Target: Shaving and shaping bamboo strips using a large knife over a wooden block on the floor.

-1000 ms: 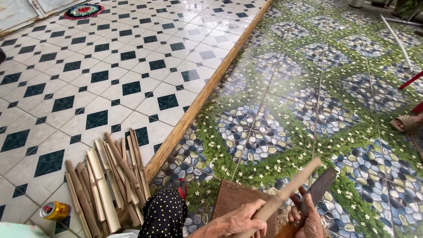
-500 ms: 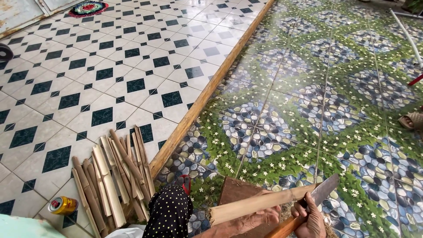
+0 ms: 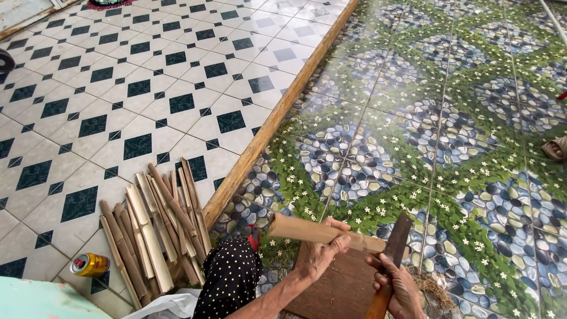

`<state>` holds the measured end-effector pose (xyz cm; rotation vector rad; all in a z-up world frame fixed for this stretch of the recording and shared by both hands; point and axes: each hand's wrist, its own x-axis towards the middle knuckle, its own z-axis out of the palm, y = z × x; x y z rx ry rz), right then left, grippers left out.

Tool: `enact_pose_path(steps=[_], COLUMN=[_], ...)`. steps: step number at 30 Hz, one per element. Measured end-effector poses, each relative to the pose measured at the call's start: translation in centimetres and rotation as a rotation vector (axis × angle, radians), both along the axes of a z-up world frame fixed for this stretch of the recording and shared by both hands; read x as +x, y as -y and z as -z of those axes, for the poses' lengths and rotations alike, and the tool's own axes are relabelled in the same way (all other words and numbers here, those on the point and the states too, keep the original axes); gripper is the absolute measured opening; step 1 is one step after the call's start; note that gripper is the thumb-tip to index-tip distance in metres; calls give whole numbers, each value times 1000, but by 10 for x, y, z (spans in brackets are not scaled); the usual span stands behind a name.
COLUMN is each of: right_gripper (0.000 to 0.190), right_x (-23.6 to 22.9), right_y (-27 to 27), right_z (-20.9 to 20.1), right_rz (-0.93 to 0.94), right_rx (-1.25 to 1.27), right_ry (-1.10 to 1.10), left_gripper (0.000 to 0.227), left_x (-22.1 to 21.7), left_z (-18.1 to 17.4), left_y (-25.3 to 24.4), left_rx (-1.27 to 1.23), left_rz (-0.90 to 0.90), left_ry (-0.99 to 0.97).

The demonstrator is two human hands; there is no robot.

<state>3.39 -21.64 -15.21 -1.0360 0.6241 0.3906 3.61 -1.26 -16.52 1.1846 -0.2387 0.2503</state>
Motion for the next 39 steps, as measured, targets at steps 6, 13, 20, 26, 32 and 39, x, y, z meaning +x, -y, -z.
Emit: enact_pose_path(steps=[6,13,20,26,32,39], right_gripper=[34,31,36,24,20,24], right_x=[-9,-11,-14,-18,-23,-24], right_y=[-14,-15,-15,-24,-28,-27], right_z=[2,19,17,20,-17,-27], right_rz=[-28,-74,-97,-30,-59,-85], right_rx=[-39,-119,-137,-109,-28,0], right_ry=[-46,-80,-33,-9,26,62], left_gripper=[17,14,17,22,27,31], left_x=[0,-4,-3,-14,-9,-14], left_z=[-61,-74,-70,-98,-95,-98], left_y=[-33,-42,-50,-59,-62,-58], left_rx=[319,630,610,574,732,748], left_rz=[-158,-231,-202,-89,-78,-96], left_ry=[-132,-48,-85,-218,-218,-210])
